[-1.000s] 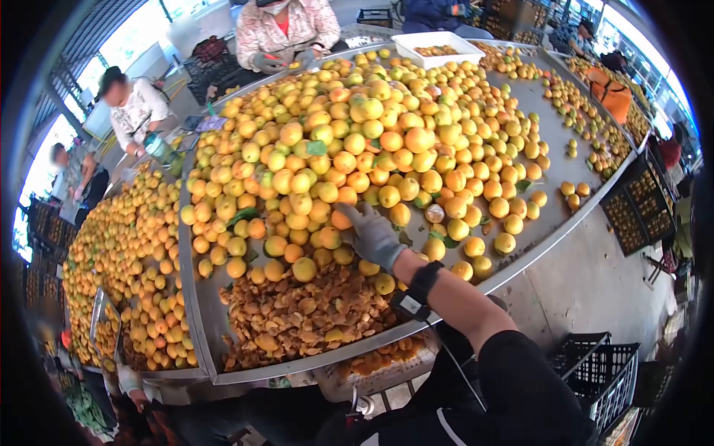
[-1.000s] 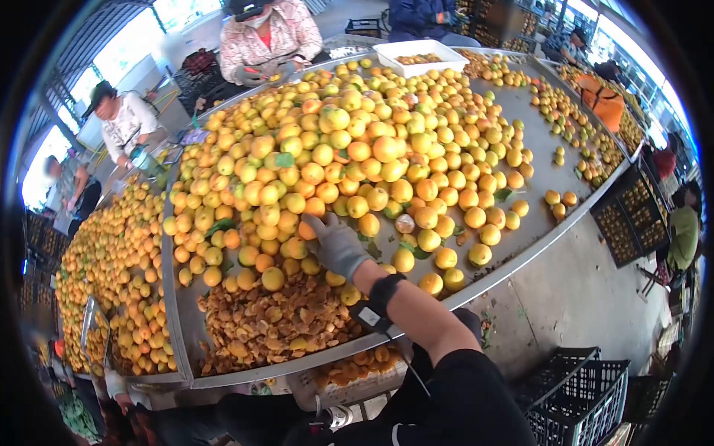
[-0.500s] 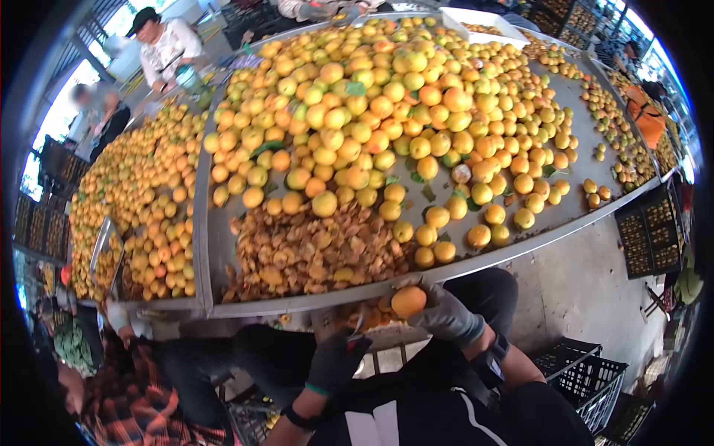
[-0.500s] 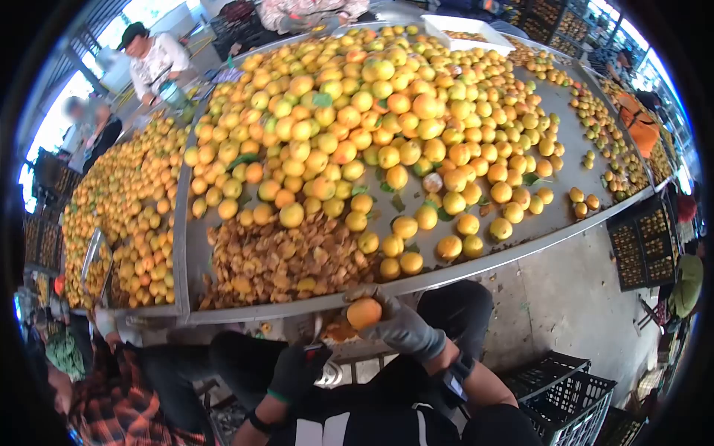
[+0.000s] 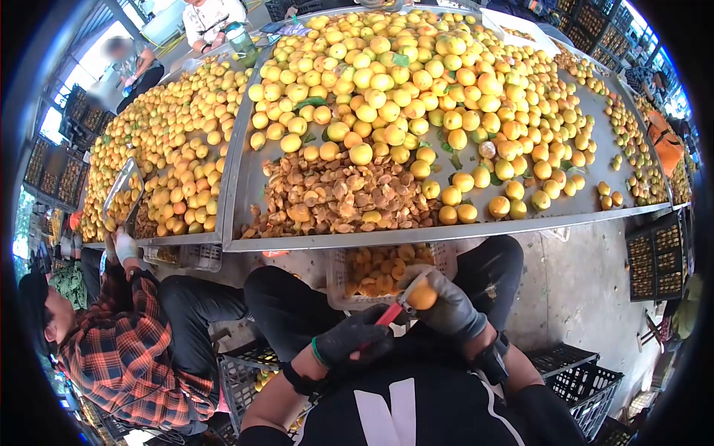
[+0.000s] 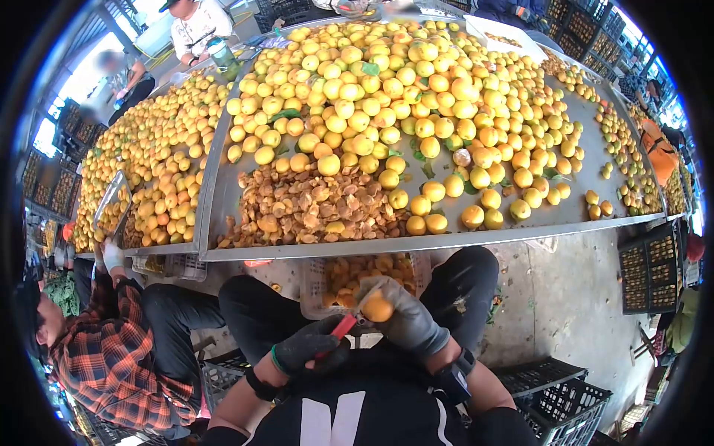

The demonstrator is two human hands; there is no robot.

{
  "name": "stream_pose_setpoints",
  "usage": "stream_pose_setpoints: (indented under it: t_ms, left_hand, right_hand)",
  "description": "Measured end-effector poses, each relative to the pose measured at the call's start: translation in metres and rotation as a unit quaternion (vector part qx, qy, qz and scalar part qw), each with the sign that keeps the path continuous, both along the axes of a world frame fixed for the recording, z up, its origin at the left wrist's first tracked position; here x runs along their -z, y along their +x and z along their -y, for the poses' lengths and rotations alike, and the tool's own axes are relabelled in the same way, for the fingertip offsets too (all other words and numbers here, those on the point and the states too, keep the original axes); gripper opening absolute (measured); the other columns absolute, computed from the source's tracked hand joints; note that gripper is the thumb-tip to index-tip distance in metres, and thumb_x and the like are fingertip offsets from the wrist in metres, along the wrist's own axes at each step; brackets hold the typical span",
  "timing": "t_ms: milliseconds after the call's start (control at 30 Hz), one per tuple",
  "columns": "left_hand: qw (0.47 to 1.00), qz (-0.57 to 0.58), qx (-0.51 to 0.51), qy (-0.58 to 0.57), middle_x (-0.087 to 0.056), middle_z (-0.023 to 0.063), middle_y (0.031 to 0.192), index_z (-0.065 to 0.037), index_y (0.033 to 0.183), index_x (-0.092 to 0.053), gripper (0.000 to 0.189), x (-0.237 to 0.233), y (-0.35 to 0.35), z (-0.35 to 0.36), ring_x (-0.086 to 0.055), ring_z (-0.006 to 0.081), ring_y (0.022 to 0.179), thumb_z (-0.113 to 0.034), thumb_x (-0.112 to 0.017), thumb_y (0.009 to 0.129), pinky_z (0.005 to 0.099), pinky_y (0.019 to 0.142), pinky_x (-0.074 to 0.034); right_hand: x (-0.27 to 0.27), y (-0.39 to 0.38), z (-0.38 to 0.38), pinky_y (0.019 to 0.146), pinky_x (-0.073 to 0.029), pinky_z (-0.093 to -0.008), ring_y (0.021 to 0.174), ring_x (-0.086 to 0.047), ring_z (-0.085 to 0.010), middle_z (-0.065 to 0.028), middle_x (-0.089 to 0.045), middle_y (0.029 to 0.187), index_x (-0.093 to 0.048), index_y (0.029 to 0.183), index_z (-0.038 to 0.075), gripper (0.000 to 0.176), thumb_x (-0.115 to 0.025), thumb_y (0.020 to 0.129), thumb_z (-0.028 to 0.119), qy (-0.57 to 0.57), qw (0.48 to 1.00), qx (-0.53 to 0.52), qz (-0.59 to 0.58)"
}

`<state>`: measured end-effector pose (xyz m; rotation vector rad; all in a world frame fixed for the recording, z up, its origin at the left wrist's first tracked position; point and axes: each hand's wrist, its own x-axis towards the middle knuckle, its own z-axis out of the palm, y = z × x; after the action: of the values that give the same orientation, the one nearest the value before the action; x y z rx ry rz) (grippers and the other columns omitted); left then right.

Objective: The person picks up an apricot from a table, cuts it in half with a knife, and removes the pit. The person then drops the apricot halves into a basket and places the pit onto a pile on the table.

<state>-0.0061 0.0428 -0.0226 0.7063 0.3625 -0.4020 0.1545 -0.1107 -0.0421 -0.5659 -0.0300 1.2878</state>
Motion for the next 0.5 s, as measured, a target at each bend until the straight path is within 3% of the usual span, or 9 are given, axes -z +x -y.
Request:
stream_pose_setpoints:
  t_ms: [33,133,200,300,367,400,433,467,500]
  left_hand:
    - [1.000,0.003,-0.002,0.000,-0.050,0.0032,0.066,-0.003,0.116,-0.047,0.040,0.002,-0.001,0.001,-0.048,0.0110,0.046,-0.026,-0.062,0.087,0.0218,0.045,-0.038]
    - [0.999,0.003,-0.048,0.025,-0.051,0.0044,0.066,-0.002,0.114,-0.046,0.028,0.001,-0.002,0.004,-0.046,0.0114,0.042,-0.016,-0.055,0.091,0.0226,0.043,-0.037]
    - [0.977,-0.001,-0.141,0.160,-0.051,0.0014,0.067,-0.006,0.113,-0.048,0.021,-0.007,-0.002,0.011,-0.048,0.0085,0.047,-0.010,-0.054,0.093,0.0206,0.044,-0.039]
    - [0.948,0.041,-0.238,0.209,-0.054,0.0024,0.071,-0.006,0.110,-0.048,0.018,-0.006,0.000,0.019,-0.053,0.0095,0.051,-0.008,-0.053,0.093,0.0220,0.048,-0.043]
    - [0.951,0.051,-0.217,0.215,-0.055,0.0047,0.073,-0.005,0.112,-0.048,0.021,-0.007,-0.005,0.016,-0.056,0.0134,0.056,-0.010,-0.055,0.092,0.0257,0.053,-0.046]
    - [0.953,0.060,-0.197,0.221,-0.057,0.0070,0.076,-0.004,0.113,-0.048,0.024,-0.007,-0.007,0.016,-0.059,0.0172,0.060,-0.012,-0.057,0.091,0.0294,0.058,-0.049]
    - [0.953,0.060,-0.198,0.221,-0.057,0.0070,0.076,-0.004,0.113,-0.048,0.024,0.000,-0.009,0.018,-0.059,0.0172,0.060,-0.012,-0.057,0.091,0.0294,0.058,-0.049]
    - [0.903,0.066,-0.187,0.381,-0.059,0.0107,0.078,-0.003,0.115,-0.048,0.030,0.008,-0.009,0.021,-0.062,0.0232,0.065,-0.014,-0.060,0.090,0.0328,0.062,-0.050]
    - [0.828,0.069,-0.170,0.530,-0.060,0.0144,0.081,-0.002,0.117,-0.047,0.037,0.014,-0.009,0.023,-0.064,0.0292,0.069,-0.017,-0.063,0.088,0.0362,0.065,-0.051]
  right_hand:
    - [0.003,-0.002,-0.002,0.082,-0.049,-0.0375,0.099,-0.059,-0.0255,-0.0113,-0.059,0.110,-0.049,0.123,0.007,0.047,-0.057,0.090,0.039,0.003,0.997,0.019,-0.079]
    - [0.000,-0.010,-0.001,0.077,-0.050,-0.0362,0.099,-0.058,-0.0271,-0.0115,-0.059,0.110,-0.051,0.121,0.008,0.048,-0.054,0.091,0.045,0.000,0.996,0.057,-0.066]
    - [0.012,-0.007,0.005,0.073,-0.050,-0.0345,0.098,-0.058,-0.0268,-0.0113,-0.059,0.109,-0.052,0.120,0.009,0.045,-0.053,0.091,0.044,-0.007,0.996,0.054,-0.072]
    - [0.028,-0.005,0.008,0.072,-0.050,-0.0337,0.097,-0.058,-0.0264,-0.0112,-0.059,0.107,-0.053,0.118,0.009,0.041,-0.053,0.092,0.041,0.068,0.982,-0.005,-0.178]
    - [0.033,-0.011,0.009,0.075,-0.051,-0.0363,0.098,-0.057,-0.0264,-0.0118,-0.058,0.109,-0.051,0.120,0.009,0.043,-0.053,0.092,0.040,-0.057,0.989,0.060,-0.126]
    - [0.027,-0.016,0.010,0.075,-0.051,-0.0363,0.098,-0.057,-0.0264,-0.0118,-0.058,0.109,-0.051,0.120,0.009,0.043,-0.053,0.092,0.040,-0.057,0.989,0.059,-0.125]
    - [0.018,-0.025,0.013,0.081,-0.050,-0.0386,0.102,-0.056,-0.0274,-0.0121,-0.056,0.111,-0.049,0.122,0.008,0.043,-0.055,0.091,0.039,-0.127,0.966,0.061,0.217]
    - [0.010,-0.030,0.013,0.087,-0.050,-0.0409,0.105,-0.055,-0.0283,-0.0123,-0.055,0.114,-0.048,0.123,0.008,0.044,-0.056,0.091,0.037,-0.179,0.825,0.057,0.533]
    - [0.011,-0.031,0.013,0.087,-0.050,-0.0409,0.105,-0.055,-0.0283,-0.0123,-0.055,0.114,-0.048,0.123,0.008,0.044,-0.056,0.091,0.037,-0.177,0.825,0.055,0.534]
